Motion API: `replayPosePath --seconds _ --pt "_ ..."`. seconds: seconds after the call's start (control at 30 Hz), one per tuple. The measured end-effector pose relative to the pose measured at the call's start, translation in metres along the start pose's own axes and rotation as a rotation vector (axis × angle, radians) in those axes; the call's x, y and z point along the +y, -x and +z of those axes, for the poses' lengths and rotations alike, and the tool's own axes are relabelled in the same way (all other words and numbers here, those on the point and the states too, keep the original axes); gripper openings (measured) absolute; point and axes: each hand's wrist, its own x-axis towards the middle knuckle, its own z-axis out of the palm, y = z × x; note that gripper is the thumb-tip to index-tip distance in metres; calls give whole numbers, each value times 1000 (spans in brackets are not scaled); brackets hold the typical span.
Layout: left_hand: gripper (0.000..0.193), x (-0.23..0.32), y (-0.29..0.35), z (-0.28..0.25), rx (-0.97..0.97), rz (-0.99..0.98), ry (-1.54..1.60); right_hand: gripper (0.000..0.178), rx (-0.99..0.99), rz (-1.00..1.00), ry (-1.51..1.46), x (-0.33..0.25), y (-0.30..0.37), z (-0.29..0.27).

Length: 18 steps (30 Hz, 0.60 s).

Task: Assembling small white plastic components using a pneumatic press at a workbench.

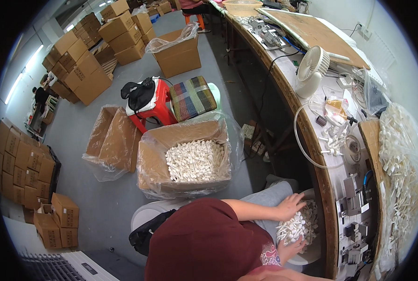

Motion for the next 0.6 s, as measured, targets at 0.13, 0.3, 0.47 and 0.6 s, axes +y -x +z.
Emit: replayPosePath --seconds 0.13,0.3,0.47,0.6 --pt "78 -14 -5 6 -150 -109 -10 87 27 104 -74 -1 -21 16" --pt "78 -17 -25 14 -271 -272 95 85 69 152 -34 -13 -27 17" --pt "87 -17 -24 13 -336 -326 102 85 69 106 75 -14 -42 12" --pt "95 -18 -25 13 -454 -393 14 78 -361 298 289 -17 -75 2"
